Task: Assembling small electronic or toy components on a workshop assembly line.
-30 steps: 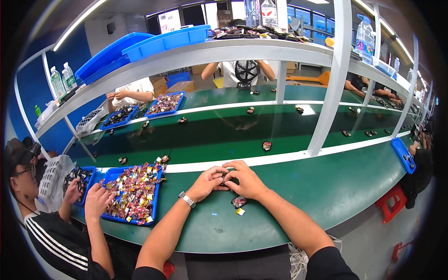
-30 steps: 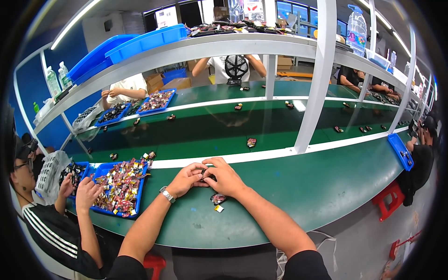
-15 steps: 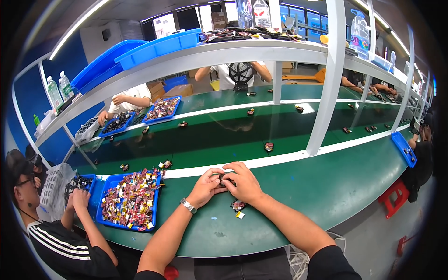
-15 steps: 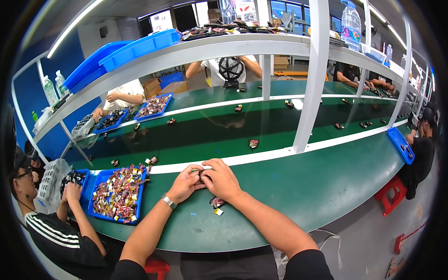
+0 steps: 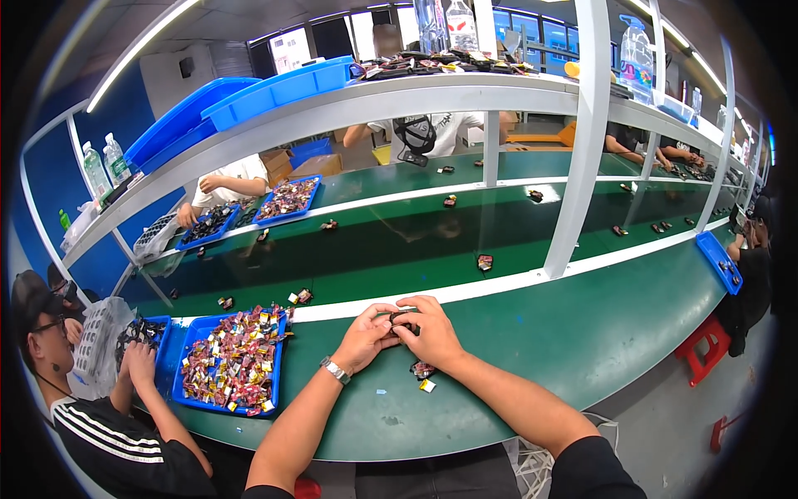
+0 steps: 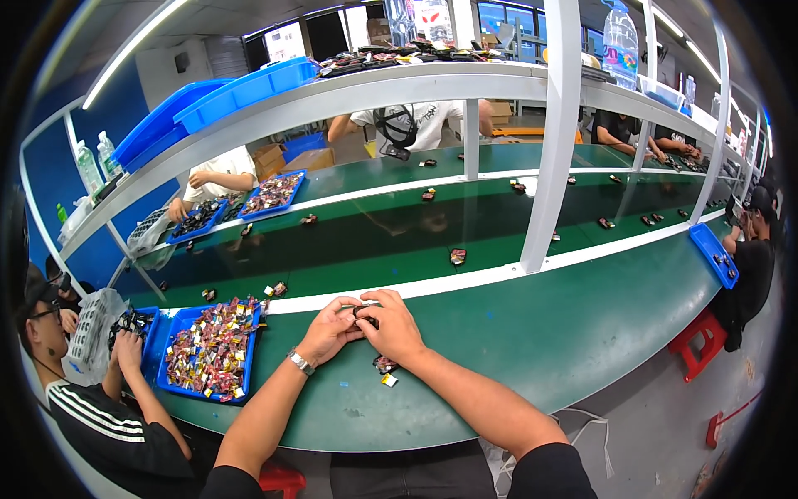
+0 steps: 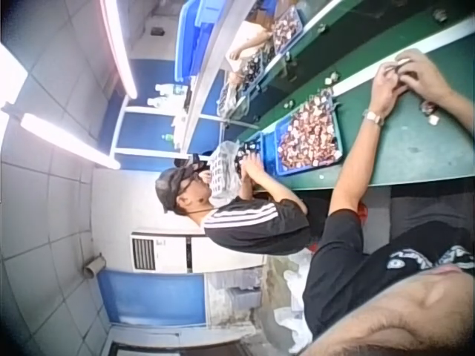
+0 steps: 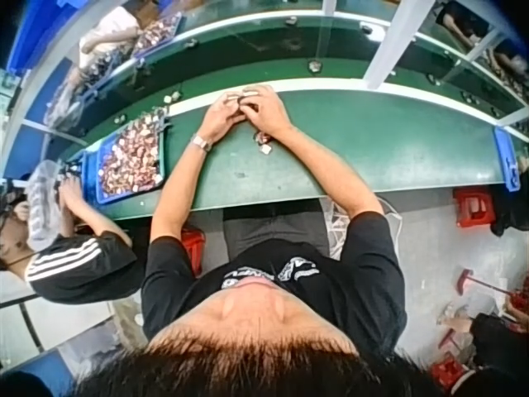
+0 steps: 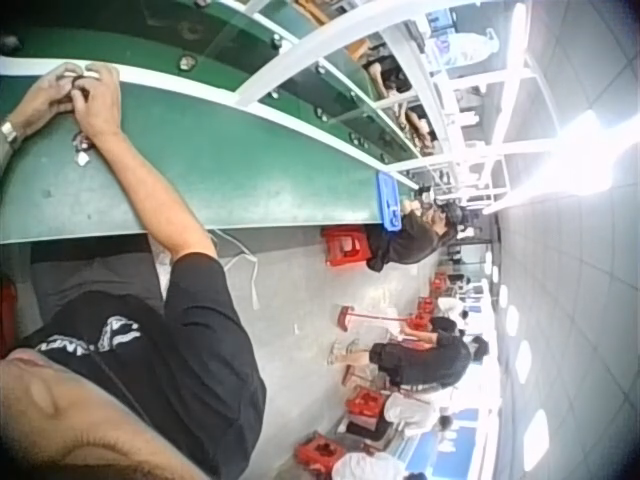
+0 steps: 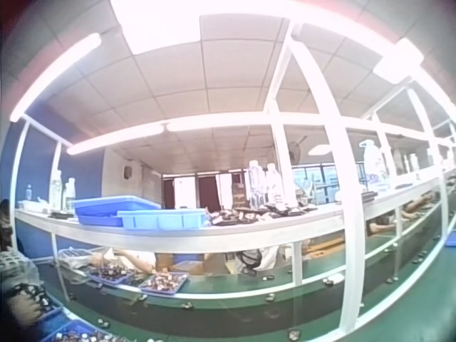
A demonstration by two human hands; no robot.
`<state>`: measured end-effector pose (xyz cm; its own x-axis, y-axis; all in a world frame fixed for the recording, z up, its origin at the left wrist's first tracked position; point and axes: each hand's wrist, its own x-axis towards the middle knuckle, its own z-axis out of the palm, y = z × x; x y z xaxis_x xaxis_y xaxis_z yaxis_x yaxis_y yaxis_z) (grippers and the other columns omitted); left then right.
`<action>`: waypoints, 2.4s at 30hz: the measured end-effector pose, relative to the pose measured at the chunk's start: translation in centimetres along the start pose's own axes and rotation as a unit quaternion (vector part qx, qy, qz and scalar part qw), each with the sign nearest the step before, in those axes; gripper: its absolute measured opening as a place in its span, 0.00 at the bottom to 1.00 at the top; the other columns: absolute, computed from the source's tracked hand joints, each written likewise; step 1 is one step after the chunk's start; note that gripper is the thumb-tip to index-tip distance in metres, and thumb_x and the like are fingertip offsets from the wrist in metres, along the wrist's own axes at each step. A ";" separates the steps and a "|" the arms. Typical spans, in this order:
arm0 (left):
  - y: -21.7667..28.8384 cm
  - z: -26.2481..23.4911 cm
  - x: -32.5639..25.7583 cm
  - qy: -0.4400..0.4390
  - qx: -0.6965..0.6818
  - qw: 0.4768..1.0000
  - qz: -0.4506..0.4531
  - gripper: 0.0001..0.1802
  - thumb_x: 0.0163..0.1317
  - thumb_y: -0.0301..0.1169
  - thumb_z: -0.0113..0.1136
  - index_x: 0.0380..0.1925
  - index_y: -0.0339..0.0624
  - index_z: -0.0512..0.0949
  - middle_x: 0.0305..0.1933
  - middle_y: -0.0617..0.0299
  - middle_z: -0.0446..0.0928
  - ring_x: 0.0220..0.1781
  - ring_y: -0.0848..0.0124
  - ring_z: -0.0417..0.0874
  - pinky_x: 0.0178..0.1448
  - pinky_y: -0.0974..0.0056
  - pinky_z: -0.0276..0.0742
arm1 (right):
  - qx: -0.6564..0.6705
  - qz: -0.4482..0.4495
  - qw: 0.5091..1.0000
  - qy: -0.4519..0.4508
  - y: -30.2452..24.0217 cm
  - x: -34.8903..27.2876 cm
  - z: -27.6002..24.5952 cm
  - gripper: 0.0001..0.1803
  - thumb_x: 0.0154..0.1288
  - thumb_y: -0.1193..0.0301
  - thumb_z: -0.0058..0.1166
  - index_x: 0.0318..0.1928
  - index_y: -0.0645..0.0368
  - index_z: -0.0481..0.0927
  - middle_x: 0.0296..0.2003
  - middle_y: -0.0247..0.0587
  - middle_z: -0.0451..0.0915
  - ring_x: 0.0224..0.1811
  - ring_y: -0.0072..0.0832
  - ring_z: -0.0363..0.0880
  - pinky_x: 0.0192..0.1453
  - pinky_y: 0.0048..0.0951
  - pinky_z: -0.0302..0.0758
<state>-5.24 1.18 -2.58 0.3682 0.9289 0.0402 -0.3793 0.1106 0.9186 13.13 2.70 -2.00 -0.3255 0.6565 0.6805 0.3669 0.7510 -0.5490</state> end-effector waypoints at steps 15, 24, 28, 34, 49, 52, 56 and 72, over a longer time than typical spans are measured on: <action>-0.7 0.0 0.3 -0.001 -0.009 0.999 0.035 0.15 0.69 0.31 0.57 0.52 0.45 0.67 0.57 0.56 0.75 0.59 0.67 0.78 0.64 0.57 0.76 | 0.003 -0.038 0.999 0.034 -0.7 0.3 -0.4 0.09 0.51 0.79 0.63 0.35 0.58 0.86 0.50 0.39 0.80 0.57 0.39 0.73 0.60 0.37 0.74; -0.5 -0.2 0.3 0.006 0.001 0.997 0.071 0.16 0.69 0.29 0.57 0.53 0.45 0.67 0.59 0.54 0.75 0.59 0.67 0.77 0.62 0.58 0.76 | -0.032 -0.104 0.993 0.034 -1.7 0.9 -0.4 0.09 0.49 0.78 0.64 0.35 0.59 0.84 0.53 0.42 0.77 0.59 0.43 0.72 0.61 0.39 0.73; -0.5 0.2 0.4 -0.008 -0.037 0.996 0.077 0.16 0.68 0.29 0.58 0.53 0.45 0.67 0.63 0.52 0.73 0.60 0.66 0.77 0.63 0.56 0.75 | -0.017 -0.059 0.997 0.041 -1.3 0.8 -0.6 0.09 0.49 0.78 0.64 0.34 0.59 0.84 0.54 0.42 0.76 0.60 0.42 0.71 0.61 0.39 0.73; -0.8 -0.2 0.6 -0.013 -0.039 0.996 0.075 0.16 0.68 0.28 0.57 0.53 0.45 0.67 0.64 0.52 0.72 0.61 0.64 0.77 0.64 0.55 0.75 | 0.024 -0.007 0.998 0.055 -0.8 0.5 0.1 0.10 0.49 0.78 0.64 0.35 0.58 0.85 0.52 0.39 0.78 0.59 0.41 0.71 0.60 0.38 0.73; -0.7 -0.1 0.4 -0.013 -0.026 0.994 0.106 0.14 0.69 0.25 0.55 0.52 0.45 0.67 0.63 0.52 0.73 0.60 0.64 0.78 0.63 0.56 0.77 | 0.026 -0.031 0.997 0.072 -1.1 0.4 0.2 0.09 0.49 0.79 0.61 0.34 0.59 0.85 0.51 0.40 0.79 0.60 0.43 0.71 0.64 0.40 0.70; -0.9 -0.3 0.5 -0.007 -0.028 0.994 0.103 0.14 0.69 0.26 0.56 0.52 0.45 0.67 0.63 0.52 0.73 0.60 0.64 0.78 0.63 0.55 0.76 | 0.034 -0.027 0.996 0.076 -1.0 0.5 0.4 0.09 0.49 0.79 0.61 0.34 0.59 0.85 0.51 0.40 0.79 0.60 0.43 0.71 0.64 0.40 0.71; -0.9 -0.1 0.5 0.000 -0.027 0.994 0.101 0.14 0.69 0.26 0.56 0.52 0.44 0.67 0.63 0.52 0.73 0.60 0.64 0.78 0.63 0.55 0.77 | 0.054 -0.007 0.996 0.074 -0.7 0.4 0.7 0.09 0.50 0.78 0.62 0.35 0.56 0.85 0.53 0.37 0.79 0.61 0.41 0.71 0.63 0.40 0.71; -0.8 -0.2 0.4 -0.005 -0.007 0.992 0.123 0.13 0.70 0.24 0.52 0.53 0.44 0.67 0.64 0.51 0.72 0.61 0.66 0.77 0.64 0.56 0.76 | -0.001 -0.074 0.995 0.065 -1.4 0.8 -0.7 0.10 0.49 0.80 0.62 0.35 0.59 0.82 0.53 0.43 0.76 0.61 0.46 0.70 0.63 0.42 0.71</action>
<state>-4.95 1.51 -3.38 0.2721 0.9248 0.2658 -0.4710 -0.1129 0.8749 12.93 2.16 -0.35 -0.2615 0.5238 0.8107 0.3244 0.8388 -0.4373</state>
